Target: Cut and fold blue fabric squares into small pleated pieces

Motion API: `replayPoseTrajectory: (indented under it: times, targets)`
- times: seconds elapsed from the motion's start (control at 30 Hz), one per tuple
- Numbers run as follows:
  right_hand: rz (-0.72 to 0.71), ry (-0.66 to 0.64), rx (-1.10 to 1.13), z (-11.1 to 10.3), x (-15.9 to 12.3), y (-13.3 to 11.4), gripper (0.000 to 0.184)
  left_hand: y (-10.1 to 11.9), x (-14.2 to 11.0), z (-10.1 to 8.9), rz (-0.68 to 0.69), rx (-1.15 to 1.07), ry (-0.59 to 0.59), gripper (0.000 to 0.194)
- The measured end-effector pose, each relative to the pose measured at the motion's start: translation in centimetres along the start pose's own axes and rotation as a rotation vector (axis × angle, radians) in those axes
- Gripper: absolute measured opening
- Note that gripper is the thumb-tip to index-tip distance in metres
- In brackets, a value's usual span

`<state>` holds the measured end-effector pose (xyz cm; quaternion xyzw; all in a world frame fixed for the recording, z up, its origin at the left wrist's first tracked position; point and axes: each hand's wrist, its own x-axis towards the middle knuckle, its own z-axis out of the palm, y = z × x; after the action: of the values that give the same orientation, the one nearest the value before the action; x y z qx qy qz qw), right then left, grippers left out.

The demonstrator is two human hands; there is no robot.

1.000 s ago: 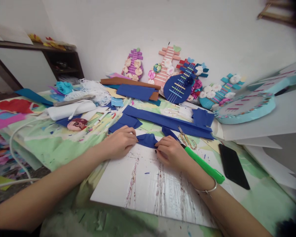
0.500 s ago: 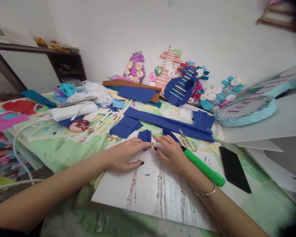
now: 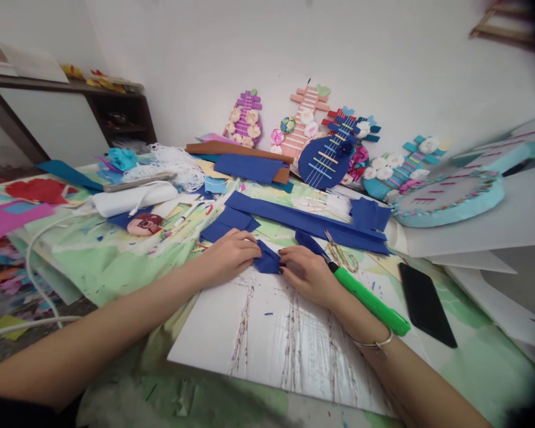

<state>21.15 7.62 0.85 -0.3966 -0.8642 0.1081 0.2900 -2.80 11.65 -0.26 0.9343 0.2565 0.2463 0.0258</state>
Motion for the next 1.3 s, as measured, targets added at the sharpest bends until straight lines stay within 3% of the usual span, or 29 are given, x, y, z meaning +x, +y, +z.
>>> replayPoseTrajectory:
  times: [0.17, 0.33, 0.43, 0.57, 0.83, 1.03, 1.3]
  targets:
    - [-0.089, 0.081, -0.099, 0.0, 0.1, -0.7, 0.036, 0.7, 0.1, 0.5, -0.002, 0.107, 0.079, 0.024]
    - [-0.174, 0.123, -0.291, 0.4, 0.1, -1.1, 0.012, 1.3, 0.4, 0.8, 0.108, 0.218, 0.156, 0.023]
    - [-0.199, 0.147, -0.348, 0.4, 0.1, -1.0, 0.012, 1.8, 0.5, 0.8, 0.161, 0.255, 0.171, 0.023]
    - [-0.188, 0.15, -0.287, 0.5, 0.1, -0.6, 0.018, 1.8, 0.4, 1.0, 0.128, 0.235, 0.161, 0.021]
    - [-0.063, 0.131, 0.004, 0.6, -0.3, 0.8, 0.017, 0.8, -0.2, 0.2, 0.032, -0.009, 0.092, 0.016]
    - [0.007, 0.107, 0.064, 0.4, -0.2, 0.7, 0.019, 0.7, -0.2, -0.4, -0.005, -0.179, 0.053, 0.014]
    - [0.271, 0.091, 0.183, 0.5, -0.1, 1.0, 0.016, 0.4, 0.1, -0.5, -0.247, -0.332, 0.023, 0.008]
